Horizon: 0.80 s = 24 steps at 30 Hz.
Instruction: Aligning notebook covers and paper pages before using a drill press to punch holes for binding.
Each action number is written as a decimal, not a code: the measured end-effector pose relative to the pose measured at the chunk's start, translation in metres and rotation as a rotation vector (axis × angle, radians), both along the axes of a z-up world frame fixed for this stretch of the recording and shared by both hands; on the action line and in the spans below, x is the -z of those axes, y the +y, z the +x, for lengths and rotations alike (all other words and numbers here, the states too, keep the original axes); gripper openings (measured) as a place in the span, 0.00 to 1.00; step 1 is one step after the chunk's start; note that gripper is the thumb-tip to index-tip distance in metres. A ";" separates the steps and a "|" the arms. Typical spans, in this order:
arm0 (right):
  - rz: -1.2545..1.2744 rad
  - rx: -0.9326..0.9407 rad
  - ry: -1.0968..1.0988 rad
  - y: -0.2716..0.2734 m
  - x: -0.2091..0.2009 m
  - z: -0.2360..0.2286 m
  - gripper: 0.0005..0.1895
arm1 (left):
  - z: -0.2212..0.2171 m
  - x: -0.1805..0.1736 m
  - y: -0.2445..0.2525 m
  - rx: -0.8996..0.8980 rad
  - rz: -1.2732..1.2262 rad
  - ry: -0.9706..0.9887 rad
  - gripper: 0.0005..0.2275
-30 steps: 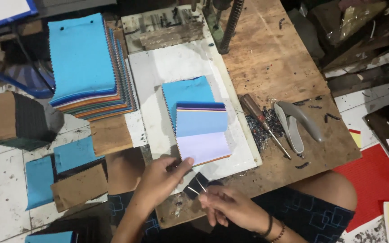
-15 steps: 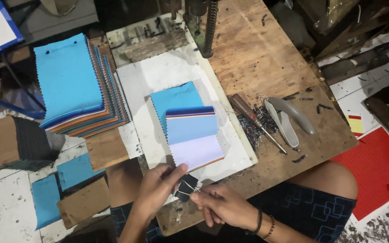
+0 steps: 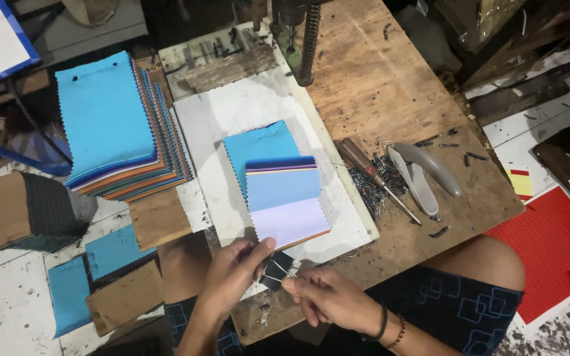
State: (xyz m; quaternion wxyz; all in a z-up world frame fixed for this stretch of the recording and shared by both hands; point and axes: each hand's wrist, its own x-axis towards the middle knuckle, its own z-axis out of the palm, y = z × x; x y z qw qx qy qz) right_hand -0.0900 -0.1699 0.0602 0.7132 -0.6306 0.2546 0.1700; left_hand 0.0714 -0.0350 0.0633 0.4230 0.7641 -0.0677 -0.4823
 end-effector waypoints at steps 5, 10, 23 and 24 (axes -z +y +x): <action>-0.010 0.036 0.034 0.000 -0.003 0.000 0.23 | 0.000 -0.006 -0.001 0.041 0.058 -0.028 0.22; -0.018 0.056 0.037 0.003 0.004 0.000 0.24 | 0.003 -0.020 -0.004 0.089 0.111 -0.051 0.21; 0.036 0.540 0.101 0.013 0.006 0.005 0.25 | -0.003 0.004 0.004 0.101 -0.013 -0.060 0.24; 0.029 0.536 0.100 0.017 0.005 0.008 0.25 | -0.003 -0.001 0.003 0.095 -0.018 -0.060 0.24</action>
